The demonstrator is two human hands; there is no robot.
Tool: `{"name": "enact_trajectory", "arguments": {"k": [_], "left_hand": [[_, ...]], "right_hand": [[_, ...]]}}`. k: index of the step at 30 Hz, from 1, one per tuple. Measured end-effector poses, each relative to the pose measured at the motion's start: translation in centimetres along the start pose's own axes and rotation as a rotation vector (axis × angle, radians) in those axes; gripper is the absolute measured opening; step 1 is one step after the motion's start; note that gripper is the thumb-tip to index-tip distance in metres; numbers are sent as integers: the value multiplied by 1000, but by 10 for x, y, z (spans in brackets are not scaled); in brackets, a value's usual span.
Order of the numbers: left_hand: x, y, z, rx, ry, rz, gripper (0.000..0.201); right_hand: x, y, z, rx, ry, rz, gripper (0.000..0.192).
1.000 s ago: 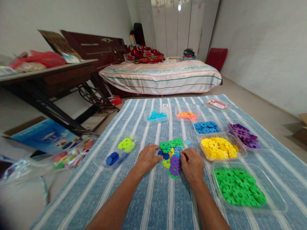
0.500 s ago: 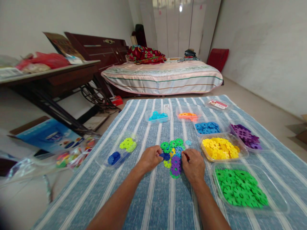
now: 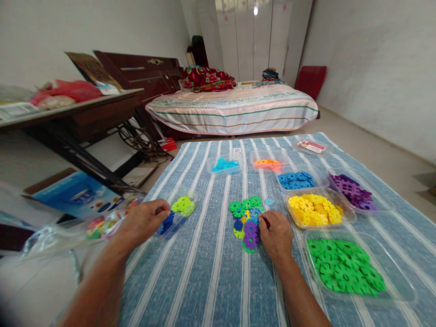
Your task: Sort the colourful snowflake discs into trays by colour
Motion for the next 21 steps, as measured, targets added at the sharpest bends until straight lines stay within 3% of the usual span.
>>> {"name": "enact_trajectory", "arguments": {"k": [3,6,8,12,14,18,21], "left_hand": [[2,4,-16,-131,-75,-56,18],[2,3,-6,-111,-70,29,22],[0,10,19,-25,31,51,23],[-9,41,90,112,302,-15,20],[-19,57,116,143,348,-32,22],[-45,84,141,170,315,-55,29],[-58,96,150,188,336,-110,20]], "right_hand": [[0,0,0,-5,3,4,24],[0,0,0,1,6,5,24],[0,0,1,5,5,5,24],[1,1,1,5,-2,-1,24],[1,2,2,3,-1,-8,23],[0,2,1,1,0,-3,24],[-1,2,0,3,4,-5,24]]}}
Point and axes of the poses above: each hand's wrist, its own x-axis away from the middle knuckle, its own y-axis out of the palm, z = x × y, the point moved 10 cm from there along -x, towards the middle knuckle, and after that the axes turned 1 degree about x, right-handed, at the moved point
